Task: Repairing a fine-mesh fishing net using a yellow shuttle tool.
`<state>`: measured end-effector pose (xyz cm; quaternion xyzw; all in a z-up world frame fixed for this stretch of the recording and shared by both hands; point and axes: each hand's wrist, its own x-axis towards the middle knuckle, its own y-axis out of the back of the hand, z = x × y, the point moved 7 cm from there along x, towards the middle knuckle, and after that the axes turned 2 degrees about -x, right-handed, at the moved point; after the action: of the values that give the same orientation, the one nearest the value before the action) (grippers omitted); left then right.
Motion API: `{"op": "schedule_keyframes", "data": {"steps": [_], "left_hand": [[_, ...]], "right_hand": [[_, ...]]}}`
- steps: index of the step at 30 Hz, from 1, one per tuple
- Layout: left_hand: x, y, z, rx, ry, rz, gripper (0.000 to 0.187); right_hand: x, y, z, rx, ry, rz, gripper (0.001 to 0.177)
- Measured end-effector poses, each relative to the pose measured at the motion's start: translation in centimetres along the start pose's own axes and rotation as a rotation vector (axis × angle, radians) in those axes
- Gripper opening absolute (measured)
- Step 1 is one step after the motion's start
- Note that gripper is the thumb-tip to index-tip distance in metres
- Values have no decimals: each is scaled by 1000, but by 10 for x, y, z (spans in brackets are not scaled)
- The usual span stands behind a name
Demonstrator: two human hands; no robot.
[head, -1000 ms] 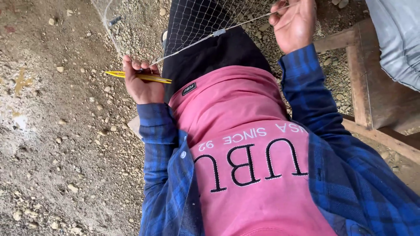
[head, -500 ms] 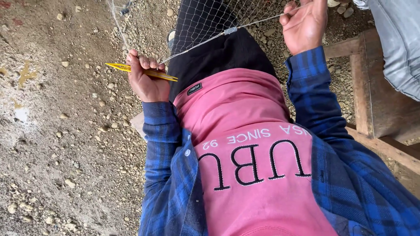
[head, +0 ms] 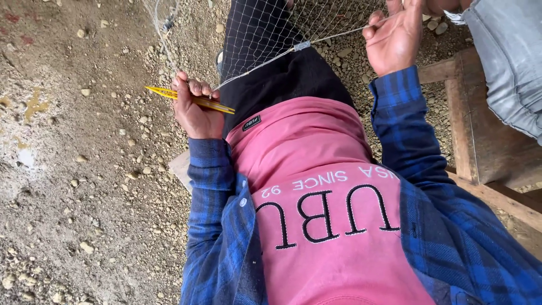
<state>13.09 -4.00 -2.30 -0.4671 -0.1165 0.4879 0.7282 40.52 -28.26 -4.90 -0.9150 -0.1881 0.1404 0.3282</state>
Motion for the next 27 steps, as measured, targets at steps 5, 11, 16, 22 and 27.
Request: {"op": "schedule_keyframes", "data": {"steps": [5, 11, 16, 22, 27], "left_hand": [[-12, -30, 2, 109, -61, -146, 12], [-55, -117, -57, 393, 14, -566, 16], [-87, -163, -94, 360, -39, -777, 13], [-90, -166, -114, 393, 226, -799, 27], [-41, -145, -114, 394, 163, -579, 25]], "right_hand": [[-8, -19, -11, 36, -57, 43, 61], [-74, -89, 47, -325, -628, -641, 90], [-79, -131, -6, 24, -229, -495, 68], [-73, -74, -84, 165, 189, 51, 59], [-81, -63, -116, 75, 294, -250, 49]]}}
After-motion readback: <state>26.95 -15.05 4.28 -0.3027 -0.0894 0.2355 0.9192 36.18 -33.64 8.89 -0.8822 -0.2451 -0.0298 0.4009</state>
